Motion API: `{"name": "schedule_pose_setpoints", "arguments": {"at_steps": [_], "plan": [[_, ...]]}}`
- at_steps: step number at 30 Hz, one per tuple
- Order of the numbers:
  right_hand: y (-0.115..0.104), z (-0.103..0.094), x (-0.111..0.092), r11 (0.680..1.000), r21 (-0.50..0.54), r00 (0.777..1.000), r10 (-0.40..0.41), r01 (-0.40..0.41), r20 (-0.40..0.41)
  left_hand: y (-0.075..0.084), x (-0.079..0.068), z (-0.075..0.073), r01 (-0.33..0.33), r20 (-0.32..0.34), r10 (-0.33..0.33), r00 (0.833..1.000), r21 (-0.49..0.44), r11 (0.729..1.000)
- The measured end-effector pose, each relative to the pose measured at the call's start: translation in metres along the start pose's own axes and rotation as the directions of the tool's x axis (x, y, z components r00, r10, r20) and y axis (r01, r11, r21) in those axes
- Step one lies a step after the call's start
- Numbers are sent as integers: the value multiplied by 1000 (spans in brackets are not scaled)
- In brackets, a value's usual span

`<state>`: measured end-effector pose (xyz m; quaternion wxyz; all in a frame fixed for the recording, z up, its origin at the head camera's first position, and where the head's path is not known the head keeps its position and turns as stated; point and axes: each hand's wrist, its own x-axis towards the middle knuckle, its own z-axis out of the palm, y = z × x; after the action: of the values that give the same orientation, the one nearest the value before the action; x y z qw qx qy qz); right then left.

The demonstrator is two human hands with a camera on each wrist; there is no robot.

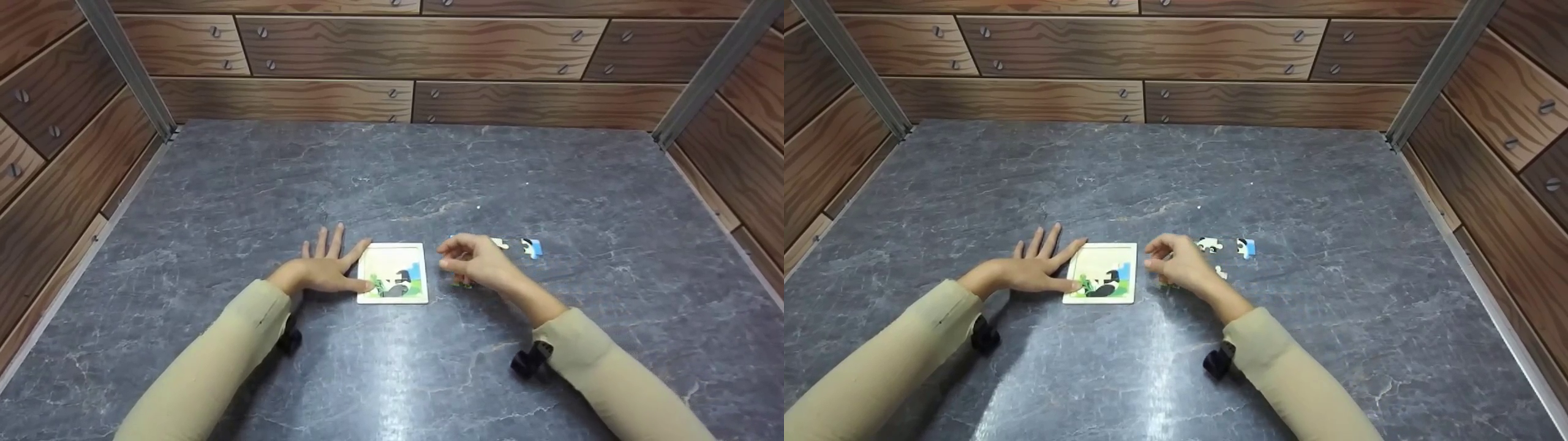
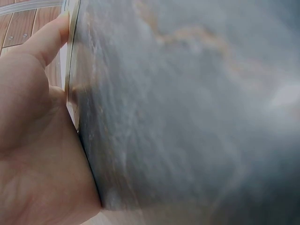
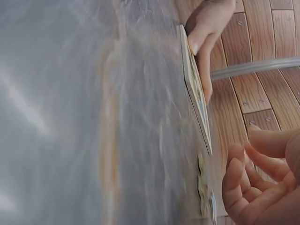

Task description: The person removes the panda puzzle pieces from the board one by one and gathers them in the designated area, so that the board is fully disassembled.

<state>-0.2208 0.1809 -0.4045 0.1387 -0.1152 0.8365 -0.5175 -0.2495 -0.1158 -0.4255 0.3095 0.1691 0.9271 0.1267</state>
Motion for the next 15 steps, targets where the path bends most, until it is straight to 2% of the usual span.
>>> {"name": "schedule_pose_setpoints", "arguments": {"at_steps": [8,15], "plan": [[-6,19,14,1000,20,999,23,-24,37,0,1,0,7,6,-7,1000,1,1000],[-8,31,22,1000,-23,998,6,-5,62,2,1,1,18,1,-18,1000,9,1000]]}}
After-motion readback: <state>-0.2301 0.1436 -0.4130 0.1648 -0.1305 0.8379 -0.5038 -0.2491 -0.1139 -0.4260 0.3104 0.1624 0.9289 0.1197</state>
